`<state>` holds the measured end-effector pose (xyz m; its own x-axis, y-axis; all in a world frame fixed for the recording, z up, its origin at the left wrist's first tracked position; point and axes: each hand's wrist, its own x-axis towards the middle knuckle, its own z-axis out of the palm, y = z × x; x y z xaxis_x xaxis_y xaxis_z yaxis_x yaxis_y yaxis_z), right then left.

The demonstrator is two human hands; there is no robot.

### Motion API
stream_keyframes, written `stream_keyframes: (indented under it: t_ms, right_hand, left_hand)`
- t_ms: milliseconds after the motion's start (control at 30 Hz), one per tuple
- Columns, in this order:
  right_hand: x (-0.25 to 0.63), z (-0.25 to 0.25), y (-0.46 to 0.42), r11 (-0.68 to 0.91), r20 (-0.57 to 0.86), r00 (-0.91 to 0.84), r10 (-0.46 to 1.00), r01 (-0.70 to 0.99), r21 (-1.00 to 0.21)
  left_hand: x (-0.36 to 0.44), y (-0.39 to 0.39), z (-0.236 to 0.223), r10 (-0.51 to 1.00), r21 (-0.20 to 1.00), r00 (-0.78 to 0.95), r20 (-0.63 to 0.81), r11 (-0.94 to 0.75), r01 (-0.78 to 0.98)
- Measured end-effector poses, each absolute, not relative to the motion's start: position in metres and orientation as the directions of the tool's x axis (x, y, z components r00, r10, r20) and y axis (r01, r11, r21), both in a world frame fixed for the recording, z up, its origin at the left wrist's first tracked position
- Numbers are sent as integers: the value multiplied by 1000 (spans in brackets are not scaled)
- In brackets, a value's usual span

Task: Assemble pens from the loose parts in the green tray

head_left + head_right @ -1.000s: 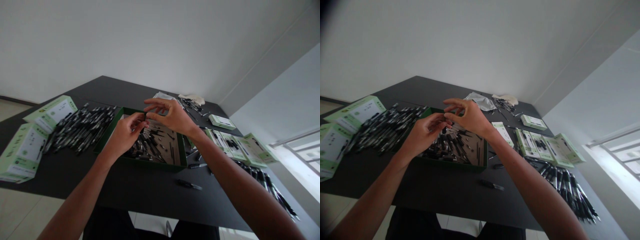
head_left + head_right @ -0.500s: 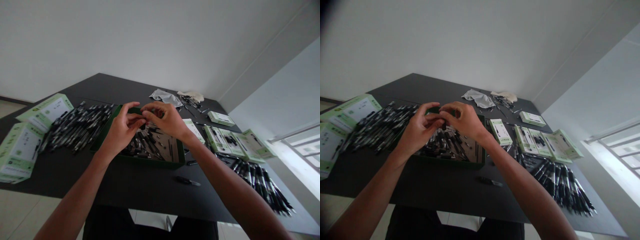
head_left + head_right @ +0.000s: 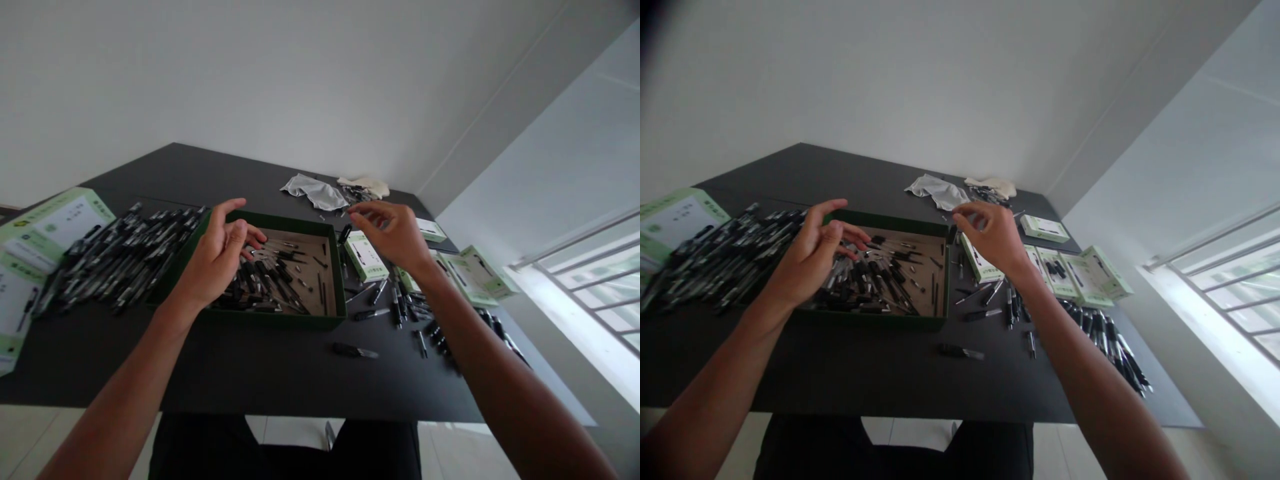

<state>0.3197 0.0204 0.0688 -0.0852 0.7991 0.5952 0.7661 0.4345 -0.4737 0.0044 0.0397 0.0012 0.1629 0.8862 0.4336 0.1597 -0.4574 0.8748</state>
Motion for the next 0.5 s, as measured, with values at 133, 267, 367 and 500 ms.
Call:
stream_keyframes:
  t_ms: [133,267,367,500]
  right_hand:
    - [338,65,18,369,621,-11,784,812,-452]
    - [354,63,18,342,625,-27,780,855,-391]
    - [362,64,16,361,706,-46,707,882,-304]
    - [369,60,12,390,722,-120,681,894,-219]
  left_hand:
    - [5,38,4,894,883,163,418,-442,158]
    - [5,37,6,897,885,160,412,-436,162]
    - [5,36,6,900,885,168,402,-429,182]
    - [5,35,8,901,886,156,405,-429,178]
